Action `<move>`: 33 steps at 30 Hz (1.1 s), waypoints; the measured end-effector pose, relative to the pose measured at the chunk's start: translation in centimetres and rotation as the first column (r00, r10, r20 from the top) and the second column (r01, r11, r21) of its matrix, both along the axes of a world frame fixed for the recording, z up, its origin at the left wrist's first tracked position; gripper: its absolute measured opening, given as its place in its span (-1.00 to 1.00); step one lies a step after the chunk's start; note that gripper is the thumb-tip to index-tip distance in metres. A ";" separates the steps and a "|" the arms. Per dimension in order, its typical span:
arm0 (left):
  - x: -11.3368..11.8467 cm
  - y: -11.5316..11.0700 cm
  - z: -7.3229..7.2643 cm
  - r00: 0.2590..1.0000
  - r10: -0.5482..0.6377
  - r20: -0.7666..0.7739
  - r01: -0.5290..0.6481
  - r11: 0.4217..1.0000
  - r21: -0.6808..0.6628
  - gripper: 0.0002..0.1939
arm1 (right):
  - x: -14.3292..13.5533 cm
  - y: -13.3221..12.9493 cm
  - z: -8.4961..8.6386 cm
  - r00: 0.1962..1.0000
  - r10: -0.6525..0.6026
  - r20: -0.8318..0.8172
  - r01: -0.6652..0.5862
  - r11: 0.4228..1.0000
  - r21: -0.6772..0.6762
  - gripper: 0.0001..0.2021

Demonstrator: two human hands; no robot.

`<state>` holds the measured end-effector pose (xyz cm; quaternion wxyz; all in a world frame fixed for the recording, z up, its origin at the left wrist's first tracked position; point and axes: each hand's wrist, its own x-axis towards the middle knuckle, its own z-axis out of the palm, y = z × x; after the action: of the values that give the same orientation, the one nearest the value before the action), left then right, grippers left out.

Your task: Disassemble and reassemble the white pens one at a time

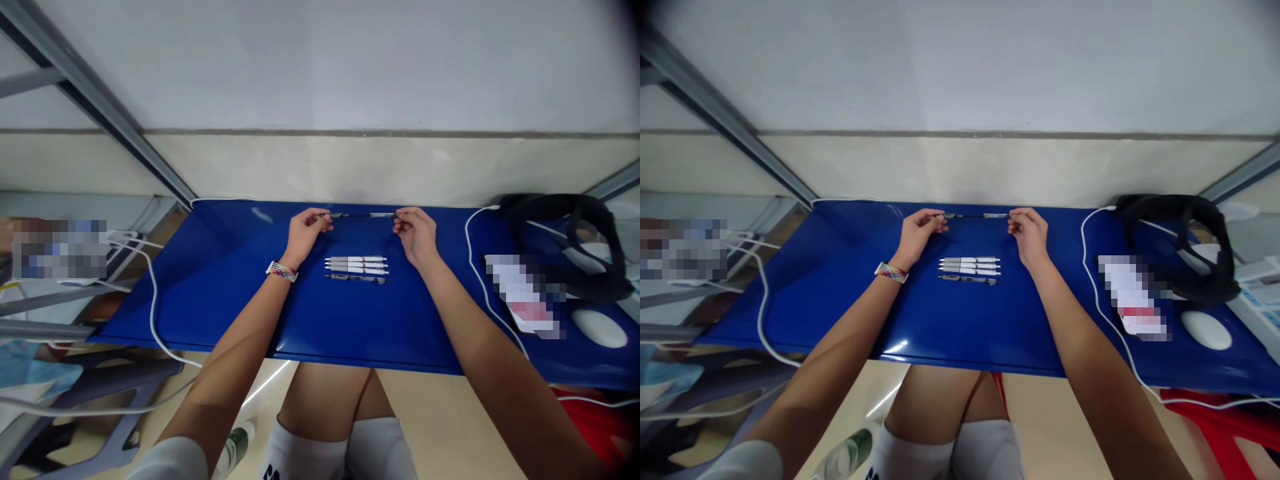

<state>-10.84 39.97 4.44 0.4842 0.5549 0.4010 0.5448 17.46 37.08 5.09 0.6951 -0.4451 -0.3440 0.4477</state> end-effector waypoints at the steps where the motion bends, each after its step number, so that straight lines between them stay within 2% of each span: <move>1: 0.0 0.0 0.0 1.000 0.002 0.001 -0.002 1.000 -0.003 -0.68 | 0.0 0.0 0.0 1.000 -0.003 0.000 0.003 1.000 -0.006 -0.89; 9: 0.0 0.0 0.2 1.000 0.019 -0.020 -0.019 0.999 -0.030 -0.62 | 0.5 0.0 0.0 0.999 0.036 0.018 -0.036 0.999 -0.019 -0.87; 33: 0.0 -0.3 0.8 0.999 0.018 -0.028 -0.019 1.000 -0.021 -0.49 | 0.2 -0.1 0.0 0.999 0.018 0.037 -0.017 0.999 -0.031 -0.88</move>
<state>-10.87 39.71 5.26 0.4794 0.5535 0.4186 0.5371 17.64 36.95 5.07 0.6776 -0.4609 -0.3539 0.4508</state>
